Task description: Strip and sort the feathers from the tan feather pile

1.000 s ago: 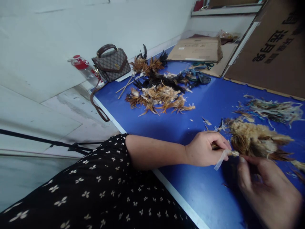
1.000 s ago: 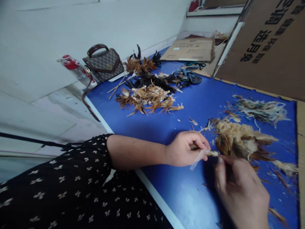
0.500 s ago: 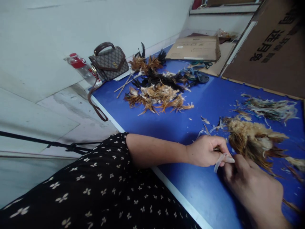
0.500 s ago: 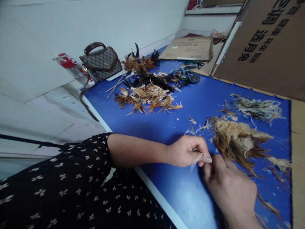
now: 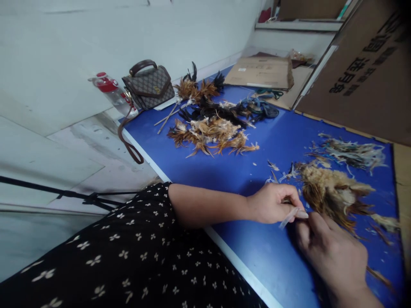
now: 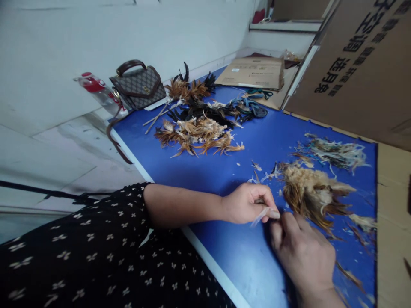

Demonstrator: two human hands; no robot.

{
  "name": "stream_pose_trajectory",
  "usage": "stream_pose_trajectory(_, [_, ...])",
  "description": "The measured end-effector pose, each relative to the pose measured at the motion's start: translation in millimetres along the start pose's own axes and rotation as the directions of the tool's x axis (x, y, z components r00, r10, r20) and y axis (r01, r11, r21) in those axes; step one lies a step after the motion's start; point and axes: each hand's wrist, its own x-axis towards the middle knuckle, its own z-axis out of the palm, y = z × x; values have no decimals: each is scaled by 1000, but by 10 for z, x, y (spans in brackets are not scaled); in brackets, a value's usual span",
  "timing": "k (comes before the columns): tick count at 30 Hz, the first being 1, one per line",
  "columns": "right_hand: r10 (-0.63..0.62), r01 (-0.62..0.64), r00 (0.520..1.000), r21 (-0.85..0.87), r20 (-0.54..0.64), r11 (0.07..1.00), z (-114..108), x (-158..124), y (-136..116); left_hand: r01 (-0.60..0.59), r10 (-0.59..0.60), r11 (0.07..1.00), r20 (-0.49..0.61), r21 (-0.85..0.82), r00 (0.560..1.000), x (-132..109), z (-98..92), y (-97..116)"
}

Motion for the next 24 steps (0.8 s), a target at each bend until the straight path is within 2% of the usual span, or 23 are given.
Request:
stream_pose_trajectory(3, [-66,66,998,36,0,997,2,3,36,41,-42,990,-1,-137,999,52,-15,34])
stream_pose_trajectory(7, [-47,42,999,171,24,984,17,1,47,74,-49,954,94,-292,994,115,-77,48])
stream_pose_trajectory(9, [-45,39,999,196,26,980,12,4,36,103,-73,943,105,-317,992,130,-93,29])
stream_pose_trajectory(12, [-39,35,999,213,13,977,-6,10,19,188,-170,939,86,-289,982,128,-74,-4])
stream_pose_trajectory(16, [-59,58,998,207,-2,977,-5,9,8,290,-270,939,123,-187,955,96,-17,3])
stream_pose_trajectory(19, [-98,97,995,201,-5,975,12,5,4,287,-270,952,147,-105,951,63,9,42])
stream_pose_trajectory(24, [-143,144,990,177,-22,974,15,15,7,238,-235,966,44,-104,971,16,22,99])
